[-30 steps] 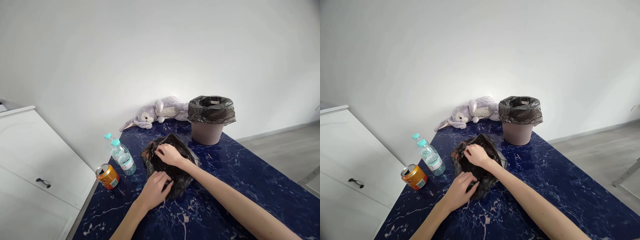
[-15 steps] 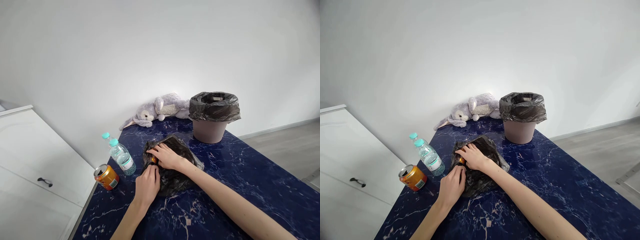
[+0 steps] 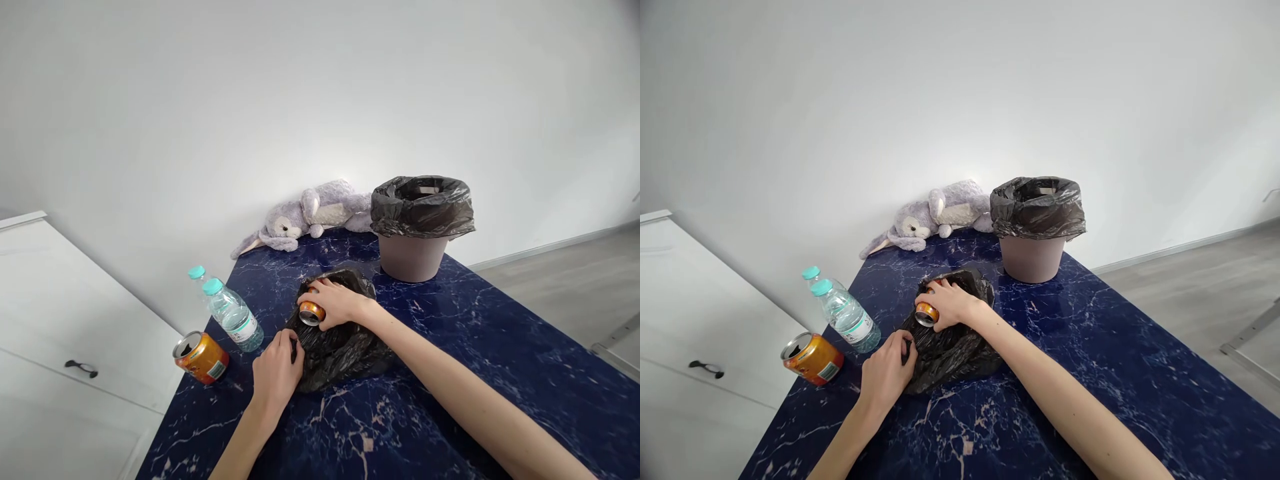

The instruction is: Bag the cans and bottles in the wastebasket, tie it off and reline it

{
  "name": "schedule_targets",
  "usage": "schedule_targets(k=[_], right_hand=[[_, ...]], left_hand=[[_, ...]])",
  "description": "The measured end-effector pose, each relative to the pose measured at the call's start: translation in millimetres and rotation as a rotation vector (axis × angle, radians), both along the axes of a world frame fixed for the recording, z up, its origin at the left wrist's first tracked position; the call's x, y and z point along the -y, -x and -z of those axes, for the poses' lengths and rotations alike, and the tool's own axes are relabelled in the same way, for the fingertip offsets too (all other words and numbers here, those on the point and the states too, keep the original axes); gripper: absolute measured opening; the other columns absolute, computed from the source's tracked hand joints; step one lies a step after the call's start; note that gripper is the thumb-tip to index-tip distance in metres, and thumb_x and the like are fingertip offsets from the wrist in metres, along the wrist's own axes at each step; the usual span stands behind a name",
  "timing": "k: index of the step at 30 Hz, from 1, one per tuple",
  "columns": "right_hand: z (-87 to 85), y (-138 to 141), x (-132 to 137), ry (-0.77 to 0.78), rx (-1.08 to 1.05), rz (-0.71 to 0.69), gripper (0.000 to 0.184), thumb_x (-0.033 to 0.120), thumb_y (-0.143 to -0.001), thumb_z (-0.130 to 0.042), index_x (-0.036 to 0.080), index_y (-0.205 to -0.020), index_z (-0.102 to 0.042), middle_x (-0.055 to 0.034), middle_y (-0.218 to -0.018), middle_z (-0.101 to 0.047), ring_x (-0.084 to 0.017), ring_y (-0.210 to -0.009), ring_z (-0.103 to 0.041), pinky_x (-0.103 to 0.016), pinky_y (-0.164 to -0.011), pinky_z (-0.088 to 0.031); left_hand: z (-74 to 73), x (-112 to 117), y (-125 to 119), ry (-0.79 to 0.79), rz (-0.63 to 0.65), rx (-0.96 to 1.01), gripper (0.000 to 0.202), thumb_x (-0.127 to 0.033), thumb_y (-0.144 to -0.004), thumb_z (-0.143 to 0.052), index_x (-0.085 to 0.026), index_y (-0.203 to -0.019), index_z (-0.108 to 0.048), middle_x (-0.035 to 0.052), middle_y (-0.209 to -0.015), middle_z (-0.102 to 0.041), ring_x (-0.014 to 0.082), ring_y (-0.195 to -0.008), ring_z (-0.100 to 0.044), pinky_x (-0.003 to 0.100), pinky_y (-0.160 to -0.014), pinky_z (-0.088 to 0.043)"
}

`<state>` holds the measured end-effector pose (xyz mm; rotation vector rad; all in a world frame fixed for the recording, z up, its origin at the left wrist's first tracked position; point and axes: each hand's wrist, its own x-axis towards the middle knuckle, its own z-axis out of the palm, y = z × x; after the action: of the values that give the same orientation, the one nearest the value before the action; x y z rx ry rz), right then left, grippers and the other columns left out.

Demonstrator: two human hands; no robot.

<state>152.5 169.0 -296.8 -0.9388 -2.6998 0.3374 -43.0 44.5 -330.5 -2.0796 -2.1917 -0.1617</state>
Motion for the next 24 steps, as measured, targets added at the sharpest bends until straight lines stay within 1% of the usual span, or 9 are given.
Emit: schedule_targets(k=[3, 6, 9, 12, 15, 18, 21, 23, 24], right_hand=[[-11.3, -17, -9, 0.085, -0.159, -0.045, 0.074, 0.034, -0.077, -0.086, 0.028, -0.146, -0.061, -0.0118, -0.138, -0.065, -0.034, -0.124, -0.063, -0.045, -0.103, -0.052], [-28.9, -35, -13, 0.146, -0.329, -0.050, 0.059, 0.049, -0.079, -0.085, 0.023, -0.130, -0.072, -0.0063, -0.120, -0.076, -0.027, -0.106, -0.071, -0.034, -0.093, -0.052], [-50.6, -51, -8, 0.275, -0.457, 0.022, 0.056, 0.065, -0.082, -0.079, 0.019, -0.114, -0.078, -0.0039, -0.101, -0.079, -0.023, -0.090, -0.071, -0.030, -0.079, -0.052], [-72.3, -53, 9, 0.424, -0.623, 0.007, 0.055, 0.065, -0.087, -0.073, 0.019, -0.116, -0.078, -0.0037, -0.102, -0.079, -0.021, -0.091, -0.070, -0.030, -0.078, -0.053], [-87.4, -37, 37, 0.447, -0.718, -0.053, 0.053, 0.062, -0.086, -0.076, 0.021, -0.120, -0.077, -0.0031, -0.106, -0.078, -0.020, -0.092, -0.069, -0.029, -0.078, -0.053], [-90.3, -5, 67, 0.394, -0.697, -0.063, 0.057, 0.065, -0.081, -0.080, 0.021, -0.117, -0.076, -0.0019, -0.102, -0.078, -0.019, -0.087, -0.067, -0.028, -0.073, -0.050], [-80.8, 33, 89, 0.431, -0.721, -0.047, 0.059, 0.065, -0.079, -0.082, 0.020, -0.117, -0.073, -0.0023, -0.103, -0.077, -0.019, -0.086, -0.068, -0.027, -0.070, -0.047], [-70.5, 59, 98, 0.473, -0.720, -0.008, 0.059, 0.065, -0.078, -0.084, 0.020, -0.114, -0.072, -0.0031, -0.101, -0.076, -0.019, -0.084, -0.068, -0.027, -0.067, -0.046], [-65.0, 71, 101, 0.483, -0.705, 0.010, 0.058, 0.066, -0.077, -0.084, 0.020, -0.110, -0.071, -0.0032, -0.098, -0.076, -0.019, -0.082, -0.068, -0.027, -0.065, -0.046]], left_hand=[[0.3, 0, 1, -0.021, 0.026, 0.001, 0.015, -0.029, -0.104, -0.050, -0.025, -0.112, -0.061, 0.0018, -0.100, -0.073, 0.0196, -0.077, -0.073, 0.027, -0.055, -0.029], [-0.5, 0, 1, -0.039, 0.054, 0.012, 0.014, -0.028, -0.104, -0.048, -0.025, -0.110, -0.060, 0.0013, -0.096, -0.072, 0.0192, -0.073, -0.071, 0.027, -0.054, -0.028], [-0.4, 1, 1, -0.056, 0.072, 0.046, 0.010, -0.026, -0.102, -0.050, -0.025, -0.106, -0.060, -0.0004, -0.090, -0.070, 0.0183, -0.071, -0.069, 0.026, -0.054, -0.029], [4.0, 1, 0, -0.093, 0.124, 0.097, 0.009, -0.024, -0.102, -0.051, -0.025, -0.103, -0.059, -0.0017, -0.085, -0.067, 0.0168, -0.070, -0.068, 0.026, -0.056, -0.032], [12.8, 1, -5, -0.175, 0.235, 0.165, 0.011, -0.023, -0.103, -0.049, -0.024, -0.099, -0.059, -0.0008, -0.083, -0.066, 0.0182, -0.076, -0.068, 0.028, -0.064, -0.043], [22.1, 2, -11, -0.286, 0.352, 0.255, 0.014, -0.027, -0.104, -0.049, -0.022, -0.103, -0.062, 0.0034, -0.088, -0.069, 0.0235, -0.087, -0.070, 0.038, -0.081, -0.054], [27.3, 6, -14, -0.338, 0.441, 0.353, 0.022, -0.026, -0.104, -0.049, -0.020, -0.120, -0.063, 0.0112, -0.108, -0.074, 0.0302, -0.106, -0.071, 0.050, -0.096, -0.056], [27.4, 10, -16, -0.294, 0.525, 0.417, 0.033, -0.022, -0.103, -0.048, -0.020, -0.135, -0.059, 0.0152, -0.128, -0.071, 0.0323, -0.124, -0.067, 0.054, -0.107, -0.054], [26.7, 12, -16, -0.257, 0.568, 0.445, 0.038, -0.021, -0.103, -0.048, -0.021, -0.140, -0.056, 0.0154, -0.138, -0.067, 0.0319, -0.132, -0.062, 0.054, -0.111, -0.052]])
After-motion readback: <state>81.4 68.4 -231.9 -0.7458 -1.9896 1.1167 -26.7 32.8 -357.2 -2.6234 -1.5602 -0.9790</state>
